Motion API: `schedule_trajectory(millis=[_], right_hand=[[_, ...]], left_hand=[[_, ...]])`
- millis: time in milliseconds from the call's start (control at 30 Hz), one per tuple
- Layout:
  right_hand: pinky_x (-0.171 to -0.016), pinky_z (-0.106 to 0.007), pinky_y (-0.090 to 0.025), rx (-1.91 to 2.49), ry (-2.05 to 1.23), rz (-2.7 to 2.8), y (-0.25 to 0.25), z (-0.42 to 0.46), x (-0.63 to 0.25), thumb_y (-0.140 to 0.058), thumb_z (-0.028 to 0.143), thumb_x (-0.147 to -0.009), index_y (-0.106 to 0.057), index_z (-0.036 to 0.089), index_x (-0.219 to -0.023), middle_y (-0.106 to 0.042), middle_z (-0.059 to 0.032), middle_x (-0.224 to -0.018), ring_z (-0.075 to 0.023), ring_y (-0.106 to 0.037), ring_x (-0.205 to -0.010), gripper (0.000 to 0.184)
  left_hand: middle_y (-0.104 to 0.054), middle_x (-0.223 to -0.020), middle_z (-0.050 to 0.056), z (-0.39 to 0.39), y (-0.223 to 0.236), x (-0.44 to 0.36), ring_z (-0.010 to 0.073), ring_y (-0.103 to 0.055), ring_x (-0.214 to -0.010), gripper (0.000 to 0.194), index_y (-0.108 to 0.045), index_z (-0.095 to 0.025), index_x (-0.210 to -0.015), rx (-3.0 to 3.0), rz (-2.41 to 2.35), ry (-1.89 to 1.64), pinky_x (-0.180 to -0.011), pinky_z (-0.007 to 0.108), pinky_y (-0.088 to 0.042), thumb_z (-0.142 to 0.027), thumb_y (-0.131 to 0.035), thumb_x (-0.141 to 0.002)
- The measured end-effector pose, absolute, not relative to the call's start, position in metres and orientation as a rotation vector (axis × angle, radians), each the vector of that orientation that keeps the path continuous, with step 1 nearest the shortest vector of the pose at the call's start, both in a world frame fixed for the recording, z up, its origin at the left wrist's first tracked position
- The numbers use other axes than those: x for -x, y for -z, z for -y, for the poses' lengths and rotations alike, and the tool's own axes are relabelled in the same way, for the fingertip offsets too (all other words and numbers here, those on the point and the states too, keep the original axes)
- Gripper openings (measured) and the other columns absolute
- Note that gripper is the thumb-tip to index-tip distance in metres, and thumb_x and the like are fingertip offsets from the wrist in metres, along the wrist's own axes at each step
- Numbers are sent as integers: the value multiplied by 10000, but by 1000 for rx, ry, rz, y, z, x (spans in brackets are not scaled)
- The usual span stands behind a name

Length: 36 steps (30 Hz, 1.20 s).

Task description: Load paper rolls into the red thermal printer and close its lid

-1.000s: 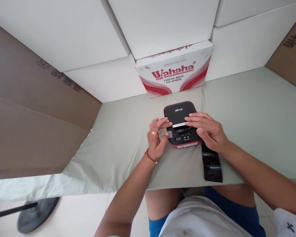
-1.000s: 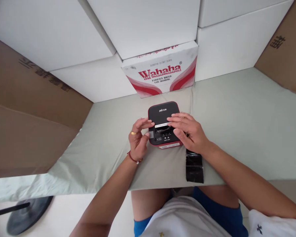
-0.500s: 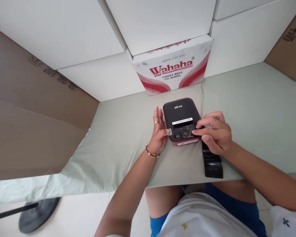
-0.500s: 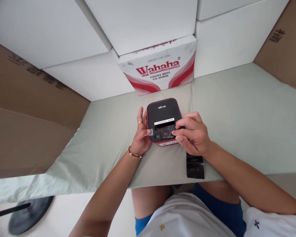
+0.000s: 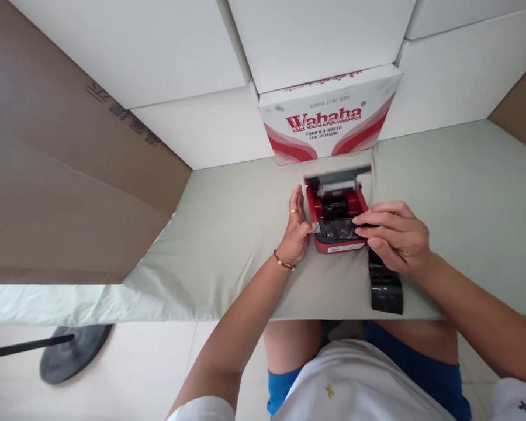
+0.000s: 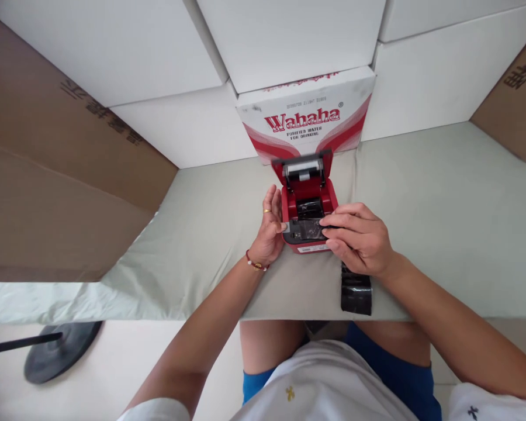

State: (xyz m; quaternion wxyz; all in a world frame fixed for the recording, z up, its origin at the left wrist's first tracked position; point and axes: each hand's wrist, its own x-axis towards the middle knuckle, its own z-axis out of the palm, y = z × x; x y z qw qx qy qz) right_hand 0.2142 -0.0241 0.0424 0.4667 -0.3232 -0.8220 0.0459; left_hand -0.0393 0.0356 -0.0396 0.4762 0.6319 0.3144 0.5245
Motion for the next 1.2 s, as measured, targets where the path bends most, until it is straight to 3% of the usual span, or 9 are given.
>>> schedule_trajectory(millis=[167,300,433,567,767,933,1033,1200], right_hand=[[-884,-484,-622,897,-397,1975,-71,25,-210,-562,440,-1078,-816,306,-856,-867,-52,-1009,-269,-783,-947,363],[-709,-382,-598,1342,-677,1864,-102,2,-201,-579,538,-1050,-801,262,-844,-841,-49,-957,-211,-744,-725,410],[-708,-354,-515,1600,-392,2394,-119,-34,-182,-605,294,-976,-831,275,-917,-830,-20,-886,-223,-735,-785,234],[-637,-365,-467,1794,-97,2651,-116,-60,-160,-705,232,-874,-856,297,-1005,-844,-83,-938,-287,-747,-814,210],[-646,-379,-505,1809,-81,2734,-103,-76,-148,-755,215,-816,-845,253,-937,-837,-138,-915,-324,-765,-833,156],[-698,-394,-527,1827,-185,2655,-110,-68,-155,-769,220,-811,-827,276,-1041,-839,-116,-1074,-320,-759,-892,244],[-733,-402,-530,1689,-331,2503,-124,-46,-171,-742,287,-851,-800,280,-1135,-827,-81,-1070,-290,-736,-862,290],[-532,-350,-450,1572,-632,2003,-150,7,-241,-721,657,-868,-793,324,-1264,-789,-21,-829,-183,-570,-550,522]], left_hand=[[-267,-1845,60,-37,42,37,298,-310,-1706,990,-246,-435,-1689,-1378,-650,-1263,-1338,525,-390,-656,-770,-879],[-314,-1827,63,-39,39,34,302,-377,-1670,954,-300,-424,-1676,-1311,-631,-1270,-1301,505,-434,-694,-751,-880],[-472,-1727,78,-42,37,30,287,-450,-1619,758,-467,-355,-1584,-1211,-704,-1316,-1298,481,-427,-648,-726,-935],[-571,-1631,93,-46,37,28,283,-536,-1539,685,-551,-306,-1500,-1144,-752,-1327,-1261,470,-455,-634,-749,-932],[-596,-1598,98,-48,37,26,268,-559,-1505,684,-552,-290,-1466,-1120,-749,-1335,-1256,458,-449,-623,-774,-912],[-607,-1584,100,-50,39,25,277,-562,-1502,684,-549,-287,-1458,-1139,-756,-1333,-1260,477,-441,-636,-767,-911],[-611,-1579,104,-50,40,24,279,-573,-1487,690,-559,-280,-1449,-1126,-758,-1345,-1257,477,-441,-634,-783,-900],[-639,-1527,87,-48,35,24,274,-568,-1481,667,-593,-277,-1395,-1059,-734,-1356,-1258,462,-436,-609,-827,-867]])
